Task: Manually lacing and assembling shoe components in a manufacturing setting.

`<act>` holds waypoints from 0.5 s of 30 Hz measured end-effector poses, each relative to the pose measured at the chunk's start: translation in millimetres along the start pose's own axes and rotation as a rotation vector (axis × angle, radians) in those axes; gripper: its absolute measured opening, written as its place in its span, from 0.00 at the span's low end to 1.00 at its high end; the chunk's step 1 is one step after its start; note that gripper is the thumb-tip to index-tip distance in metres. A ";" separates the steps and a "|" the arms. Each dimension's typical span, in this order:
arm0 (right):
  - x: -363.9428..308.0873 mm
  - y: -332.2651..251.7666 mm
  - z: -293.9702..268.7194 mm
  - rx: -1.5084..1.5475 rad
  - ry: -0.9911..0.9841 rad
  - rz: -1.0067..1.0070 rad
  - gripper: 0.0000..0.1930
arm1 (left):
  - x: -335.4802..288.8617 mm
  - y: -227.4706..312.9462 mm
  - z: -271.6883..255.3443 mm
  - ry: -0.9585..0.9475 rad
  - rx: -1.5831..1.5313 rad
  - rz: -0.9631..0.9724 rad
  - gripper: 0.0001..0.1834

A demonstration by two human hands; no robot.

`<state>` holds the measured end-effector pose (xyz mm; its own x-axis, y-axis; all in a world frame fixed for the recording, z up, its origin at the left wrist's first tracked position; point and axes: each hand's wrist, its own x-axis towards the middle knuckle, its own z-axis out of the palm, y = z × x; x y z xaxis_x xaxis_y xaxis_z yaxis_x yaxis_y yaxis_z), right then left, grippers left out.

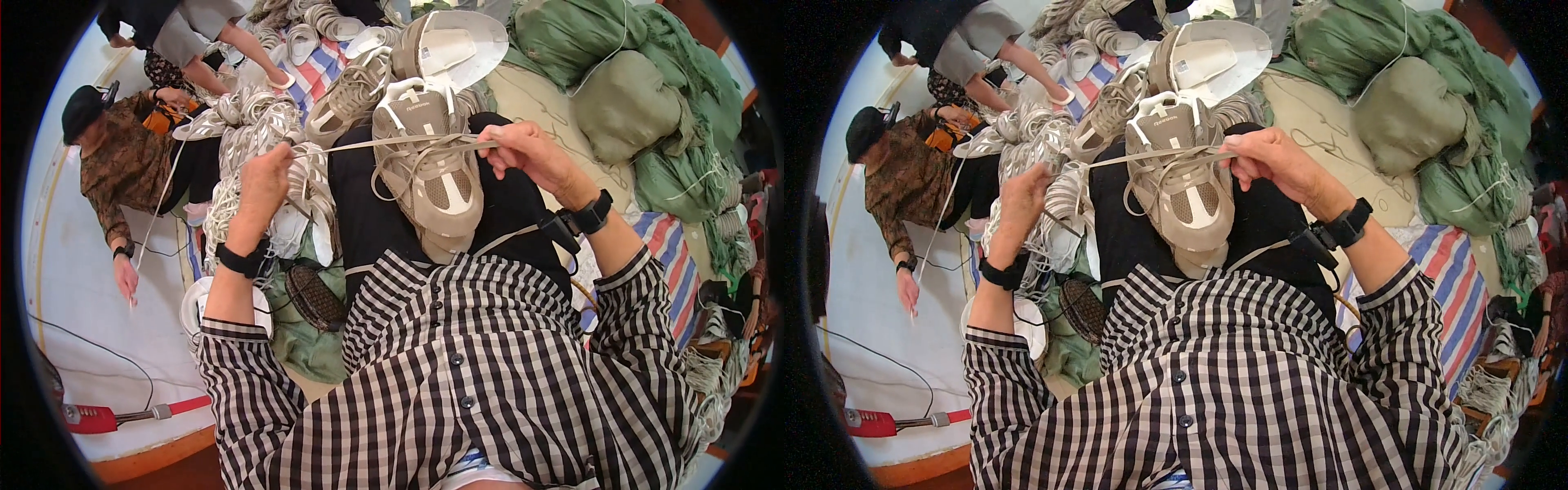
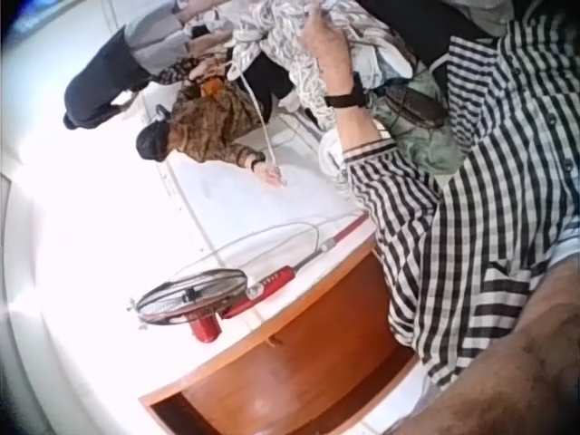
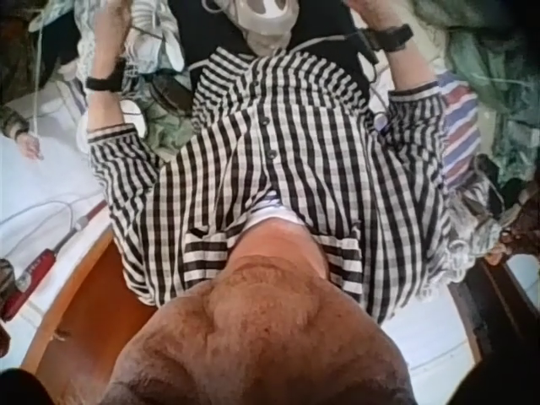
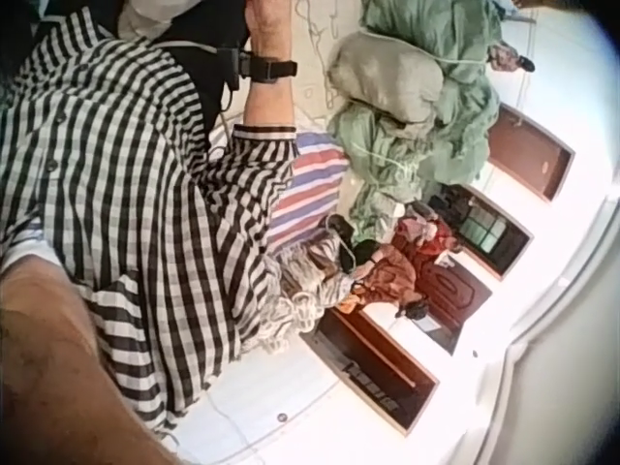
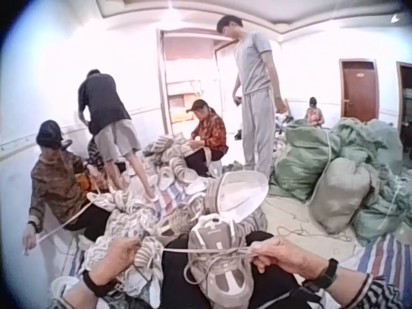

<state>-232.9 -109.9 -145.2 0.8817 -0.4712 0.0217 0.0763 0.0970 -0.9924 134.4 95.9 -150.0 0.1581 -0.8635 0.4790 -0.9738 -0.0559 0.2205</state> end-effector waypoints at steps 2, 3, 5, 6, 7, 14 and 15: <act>8.2 7.8 0.0 0.005 0.030 0.024 0.18 | -3.6 -20.2 -3.8 0.014 0.038 -0.014 0.03; 7.7 5.8 1.8 -0.005 0.062 0.036 0.18 | -7.3 -28.0 -9.5 0.023 0.032 -0.002 0.03; 14.2 9.9 1.7 0.017 0.044 0.029 0.17 | -17.7 -45.5 -20.6 0.014 0.150 -0.078 0.03; 19.2 12.2 2.9 -0.040 0.054 0.034 0.17 | -22.4 -55.3 -25.5 0.013 0.154 -0.077 0.03; 23.9 15.8 3.8 -0.097 0.063 0.040 0.16 | -28.3 -66.8 -29.4 0.006 0.213 -0.132 0.03; 29.6 21.5 10.3 -0.241 0.050 -0.113 0.15 | -46.1 -146.7 -32.6 0.038 0.388 -0.301 0.04; 31.2 22.0 11.0 -0.222 0.082 -0.116 0.14 | -39.3 -144.0 -25.9 0.019 0.374 -0.287 0.04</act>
<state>-198.6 -112.8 -165.0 0.8318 -0.5380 0.1365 0.0634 -0.1522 -0.9863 272.7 150.9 -178.7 0.4289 -0.7778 0.4595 -0.8819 -0.4708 0.0262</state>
